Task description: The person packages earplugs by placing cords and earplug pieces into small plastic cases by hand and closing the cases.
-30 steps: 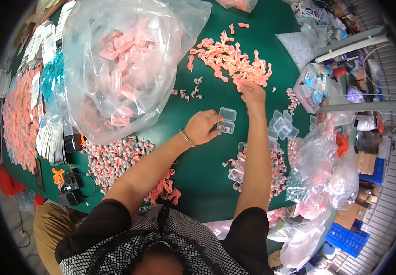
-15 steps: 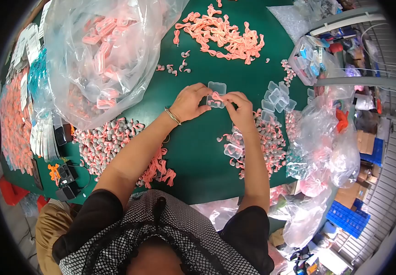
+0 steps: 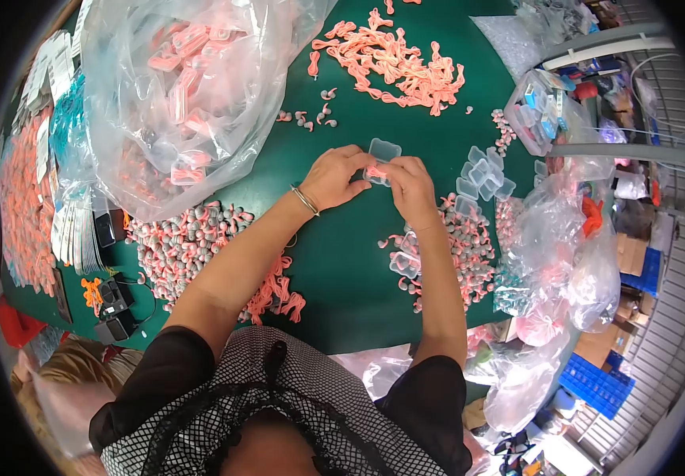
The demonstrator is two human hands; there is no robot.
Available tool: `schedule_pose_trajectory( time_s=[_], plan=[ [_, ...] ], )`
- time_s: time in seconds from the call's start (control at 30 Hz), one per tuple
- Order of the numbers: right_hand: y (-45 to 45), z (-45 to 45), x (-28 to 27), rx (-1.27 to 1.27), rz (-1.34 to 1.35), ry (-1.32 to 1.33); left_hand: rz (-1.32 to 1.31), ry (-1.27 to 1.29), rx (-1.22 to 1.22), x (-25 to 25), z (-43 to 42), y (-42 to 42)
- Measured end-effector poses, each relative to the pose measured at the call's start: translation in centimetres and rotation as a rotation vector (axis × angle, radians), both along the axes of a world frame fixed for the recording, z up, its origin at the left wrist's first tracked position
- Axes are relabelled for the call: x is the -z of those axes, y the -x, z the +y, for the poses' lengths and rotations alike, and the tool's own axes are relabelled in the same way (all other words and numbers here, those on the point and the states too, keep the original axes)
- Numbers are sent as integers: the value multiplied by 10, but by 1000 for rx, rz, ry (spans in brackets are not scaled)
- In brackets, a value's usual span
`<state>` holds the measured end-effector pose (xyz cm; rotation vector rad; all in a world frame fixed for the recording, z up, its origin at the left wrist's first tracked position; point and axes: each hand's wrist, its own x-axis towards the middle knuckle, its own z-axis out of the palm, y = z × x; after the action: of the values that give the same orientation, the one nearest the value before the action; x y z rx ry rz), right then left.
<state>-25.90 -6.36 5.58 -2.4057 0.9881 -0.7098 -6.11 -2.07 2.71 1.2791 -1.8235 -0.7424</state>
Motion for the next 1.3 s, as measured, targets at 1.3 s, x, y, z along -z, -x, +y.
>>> schedule_pose_trajectory(
  time_s=[1.3],
  plan=[
    [-14, 28, -42, 49, -269, -395, -140, 218, -218, -85, 33, -35]
  ],
)
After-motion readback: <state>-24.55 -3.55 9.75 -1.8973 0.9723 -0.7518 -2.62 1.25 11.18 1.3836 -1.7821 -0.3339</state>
